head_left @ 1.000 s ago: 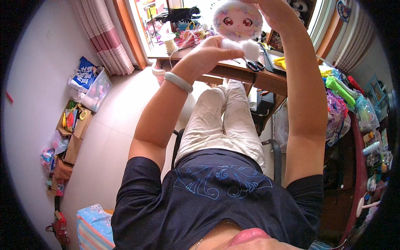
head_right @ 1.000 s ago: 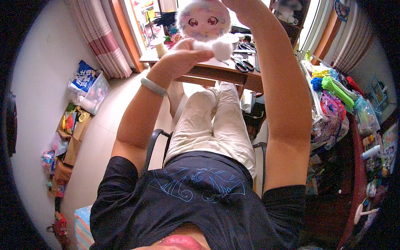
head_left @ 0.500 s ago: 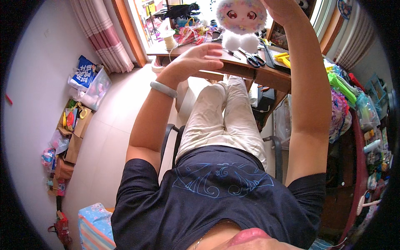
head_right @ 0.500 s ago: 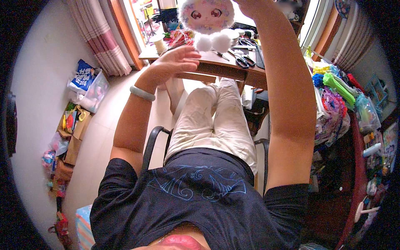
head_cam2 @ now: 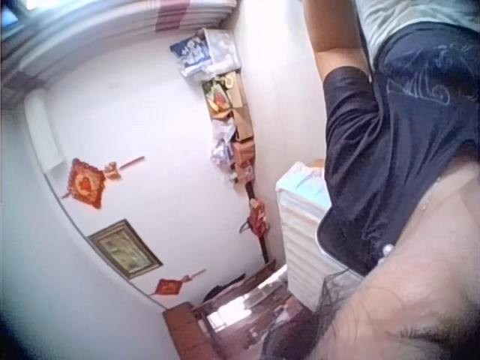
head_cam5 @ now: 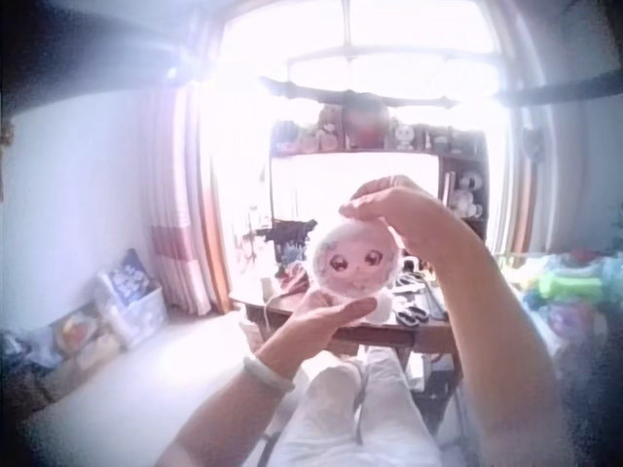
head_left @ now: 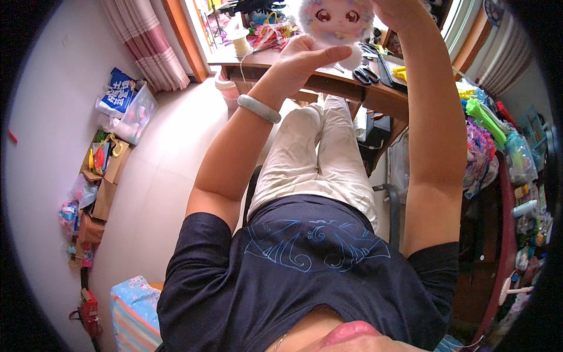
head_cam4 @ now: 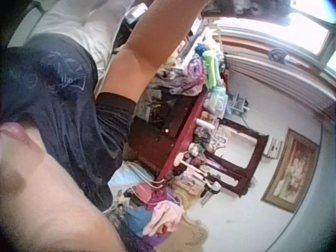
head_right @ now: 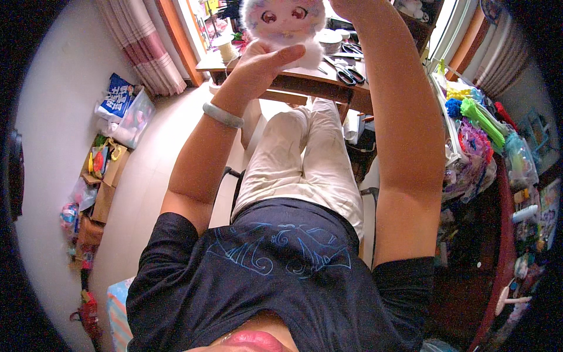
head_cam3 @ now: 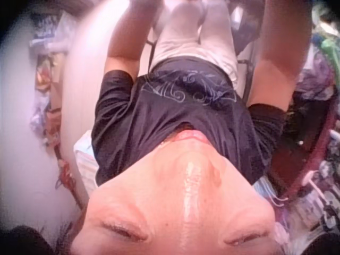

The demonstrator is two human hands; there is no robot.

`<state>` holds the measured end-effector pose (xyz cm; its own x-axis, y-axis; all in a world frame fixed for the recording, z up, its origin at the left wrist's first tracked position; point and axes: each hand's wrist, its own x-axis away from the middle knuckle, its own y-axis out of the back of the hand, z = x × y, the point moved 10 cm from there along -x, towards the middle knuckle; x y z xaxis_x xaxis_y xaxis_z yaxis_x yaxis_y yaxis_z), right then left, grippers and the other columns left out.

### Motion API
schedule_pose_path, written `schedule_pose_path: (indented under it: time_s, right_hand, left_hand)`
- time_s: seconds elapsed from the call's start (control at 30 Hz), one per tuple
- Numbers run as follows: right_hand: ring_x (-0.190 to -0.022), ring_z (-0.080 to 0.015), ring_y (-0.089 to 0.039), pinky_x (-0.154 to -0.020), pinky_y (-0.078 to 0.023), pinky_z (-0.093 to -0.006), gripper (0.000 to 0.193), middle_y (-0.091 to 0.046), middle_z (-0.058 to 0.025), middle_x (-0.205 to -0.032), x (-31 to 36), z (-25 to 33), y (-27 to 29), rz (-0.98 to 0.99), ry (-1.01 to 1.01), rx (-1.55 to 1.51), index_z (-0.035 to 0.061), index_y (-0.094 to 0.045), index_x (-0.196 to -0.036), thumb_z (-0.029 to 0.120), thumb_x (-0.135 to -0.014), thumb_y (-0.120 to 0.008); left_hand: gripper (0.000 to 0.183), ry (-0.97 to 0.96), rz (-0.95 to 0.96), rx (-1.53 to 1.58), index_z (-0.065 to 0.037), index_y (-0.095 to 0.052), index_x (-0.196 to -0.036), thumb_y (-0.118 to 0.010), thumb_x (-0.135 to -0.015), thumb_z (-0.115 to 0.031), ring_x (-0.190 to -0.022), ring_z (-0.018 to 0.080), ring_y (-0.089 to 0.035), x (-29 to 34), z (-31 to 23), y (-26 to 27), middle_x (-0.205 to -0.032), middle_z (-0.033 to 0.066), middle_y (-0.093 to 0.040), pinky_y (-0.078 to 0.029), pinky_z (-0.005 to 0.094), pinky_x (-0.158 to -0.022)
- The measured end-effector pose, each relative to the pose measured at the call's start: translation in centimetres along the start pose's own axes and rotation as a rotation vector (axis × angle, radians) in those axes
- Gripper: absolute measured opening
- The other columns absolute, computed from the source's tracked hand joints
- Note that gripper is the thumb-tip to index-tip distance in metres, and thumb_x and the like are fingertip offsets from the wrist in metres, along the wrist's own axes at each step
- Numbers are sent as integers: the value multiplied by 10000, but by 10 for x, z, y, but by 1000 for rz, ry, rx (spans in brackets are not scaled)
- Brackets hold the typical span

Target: The person is assembling a small white plush toy by hand. They use a needle and thread to sew the body together, then use tweezers to insert a purple fabric piece into the opening. Finally, they use scissors to trim the excess fabric and thread.

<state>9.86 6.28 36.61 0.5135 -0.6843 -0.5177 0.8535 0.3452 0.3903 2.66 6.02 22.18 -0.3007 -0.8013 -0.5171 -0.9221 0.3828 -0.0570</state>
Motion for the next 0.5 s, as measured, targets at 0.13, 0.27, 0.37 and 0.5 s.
schedule_pose_path:
  time_s: [0.13, 0.27, 0.37, 0.5]
  right_hand:
    - [-655, -133, -567, -601, -457, -271, 118, -632, -51, -736, 2, -9, 2, -15, 7, -55, -3, -687, -817, 100, -777, -648]
    - [-671, -139, -578, -594, -467, -270, 116, -636, -64, -740, -1, -19, 6, -16, -14, -70, -11, -686, -831, 77, -774, -634]
    - [-677, -147, -581, -597, -472, -272, 125, -639, -78, -751, 2, -15, 6, -32, -4, -41, -18, -682, -849, 64, -770, -632]
    - [-668, -163, -580, -612, -477, -275, 142, -638, -90, -772, 8, -13, 5, -74, -124, 6, -20, -675, -874, 67, -766, -646]
  left_hand:
    - [300, 119, 27, 32, -19, -669, -971, -749, -789, -245, -827, 133, -653, 11, 13, -14, -913, 74, -683, -526, 266, -750]
    - [272, 211, 133, -59, -16, -648, -1067, -682, -848, -174, -842, 159, -667, 28, 38, -25, -941, 103, -685, -550, 292, -784]
    - [217, 319, 241, -95, 9, -659, -1056, -645, -863, -89, -811, 154, -664, 49, 67, -29, -892, 97, -688, -545, 283, -776]
    - [211, 560, 278, -238, 27, -675, -1006, -657, -860, -125, -770, 148, -665, 93, 104, 8, -858, 96, -689, -540, 263, -728]
